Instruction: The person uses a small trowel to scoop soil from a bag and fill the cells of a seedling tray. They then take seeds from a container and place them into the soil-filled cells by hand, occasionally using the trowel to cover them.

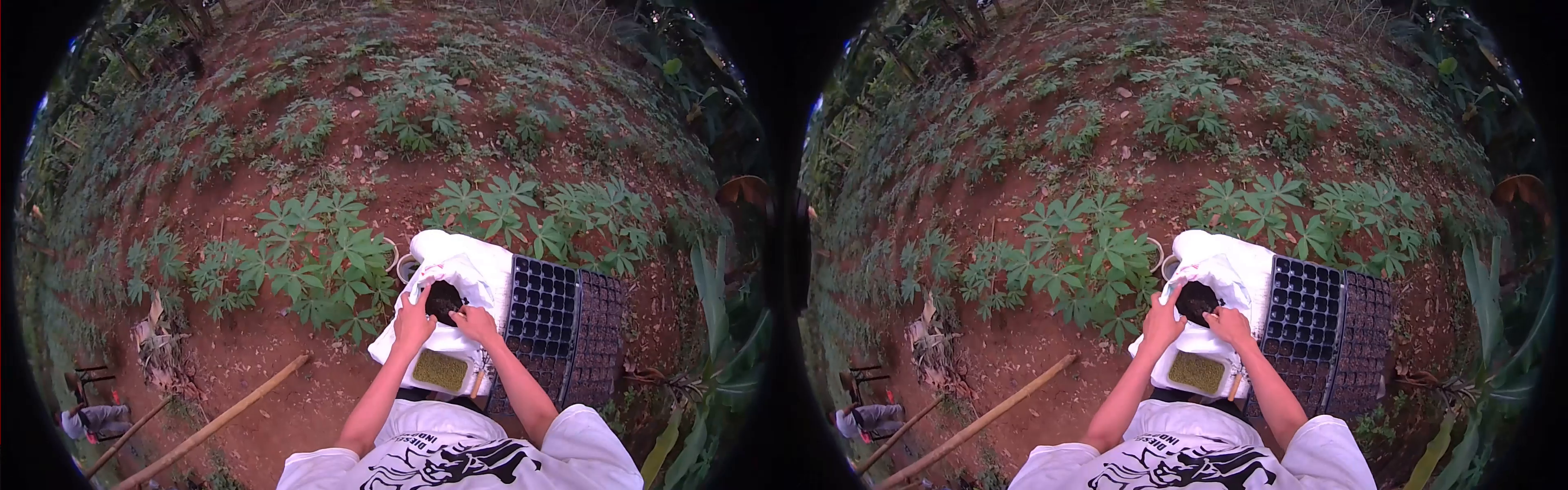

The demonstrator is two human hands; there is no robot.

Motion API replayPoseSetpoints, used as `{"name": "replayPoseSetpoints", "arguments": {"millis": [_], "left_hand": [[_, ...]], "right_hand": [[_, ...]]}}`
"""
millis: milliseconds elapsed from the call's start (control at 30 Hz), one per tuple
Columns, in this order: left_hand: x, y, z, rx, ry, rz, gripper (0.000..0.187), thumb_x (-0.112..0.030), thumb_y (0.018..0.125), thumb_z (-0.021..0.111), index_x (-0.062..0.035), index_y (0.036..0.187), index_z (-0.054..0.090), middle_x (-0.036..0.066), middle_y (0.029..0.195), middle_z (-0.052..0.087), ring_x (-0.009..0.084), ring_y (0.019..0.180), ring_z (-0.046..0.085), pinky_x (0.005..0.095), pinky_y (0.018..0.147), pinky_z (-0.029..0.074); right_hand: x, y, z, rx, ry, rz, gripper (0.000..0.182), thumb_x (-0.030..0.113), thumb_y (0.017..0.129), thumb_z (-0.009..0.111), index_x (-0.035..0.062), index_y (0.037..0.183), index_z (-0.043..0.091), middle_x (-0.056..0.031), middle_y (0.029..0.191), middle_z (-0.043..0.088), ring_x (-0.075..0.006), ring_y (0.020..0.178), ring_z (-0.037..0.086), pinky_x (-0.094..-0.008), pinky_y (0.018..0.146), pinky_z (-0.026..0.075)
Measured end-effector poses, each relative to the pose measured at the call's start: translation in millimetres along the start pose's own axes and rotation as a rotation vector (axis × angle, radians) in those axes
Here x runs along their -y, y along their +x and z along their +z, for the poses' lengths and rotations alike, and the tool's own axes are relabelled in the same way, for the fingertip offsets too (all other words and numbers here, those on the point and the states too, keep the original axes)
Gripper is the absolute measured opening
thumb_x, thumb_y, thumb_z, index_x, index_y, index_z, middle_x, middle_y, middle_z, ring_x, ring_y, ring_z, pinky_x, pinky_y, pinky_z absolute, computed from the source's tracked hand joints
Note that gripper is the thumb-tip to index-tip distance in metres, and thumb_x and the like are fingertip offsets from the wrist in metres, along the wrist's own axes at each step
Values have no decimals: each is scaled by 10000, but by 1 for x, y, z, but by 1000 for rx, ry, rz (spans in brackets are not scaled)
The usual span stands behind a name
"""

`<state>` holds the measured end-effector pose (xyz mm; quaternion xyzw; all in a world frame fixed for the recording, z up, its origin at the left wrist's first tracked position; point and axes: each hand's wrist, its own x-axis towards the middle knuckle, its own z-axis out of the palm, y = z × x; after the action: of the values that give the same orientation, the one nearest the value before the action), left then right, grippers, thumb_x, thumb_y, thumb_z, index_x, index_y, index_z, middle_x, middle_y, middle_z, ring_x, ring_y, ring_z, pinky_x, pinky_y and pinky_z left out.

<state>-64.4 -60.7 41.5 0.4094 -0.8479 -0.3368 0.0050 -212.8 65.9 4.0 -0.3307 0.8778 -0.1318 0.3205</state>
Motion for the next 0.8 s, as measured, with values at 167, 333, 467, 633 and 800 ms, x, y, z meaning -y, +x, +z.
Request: {"name": "replayPoseSetpoints", "arguments": {"millis": [167,333,467,633,800], "left_hand": [[3,0,2,123,138,-6,782,-231,742,762,-317,1461,466,229,1371,436,396,1003,677,493,847,570],[8,6,9,172,293,-30,750,-309,736,783,-344,1434,512,183,1352,461,355,1103,652,472,921,549],[7,17,16,155,282,-38,840,-293,738,787,-372,1486,415,225,1420,398,395,1131,633,478,925,551],[0,19,29,133,181,-40,978,-170,720,754,-444,1529,276,243,1575,219,393,1172,618,460,921,555],[0,6,36,63,101,16,915,-38,742,682,-412,1508,349,252,1498,300,412,1182,600,459,947,540]], "right_hand": [[-7,-3,13,5,-67,-33,557,546,933,519,51,1155,641,-209,978,724,-384,946,696,-500,879,527],[-25,4,33,-82,-55,-92,423,456,948,533,96,1131,660,-187,1002,723,-371,957,695,-502,879,529],[-28,-2,29,-108,-19,-38,420,453,928,562,115,1150,674,-172,1032,726,-352,992,691,-481,898,527],[-33,-11,18,-90,5,-39,432,453,914,571,113,1149,697,-170,1047,726,-342,1023,685,-470,916,521],[-41,-14,13,-98,49,-29,431,456,910,571,108,1122,711,-169,1061,724,-349,1031,683,-467,927,519]]}}
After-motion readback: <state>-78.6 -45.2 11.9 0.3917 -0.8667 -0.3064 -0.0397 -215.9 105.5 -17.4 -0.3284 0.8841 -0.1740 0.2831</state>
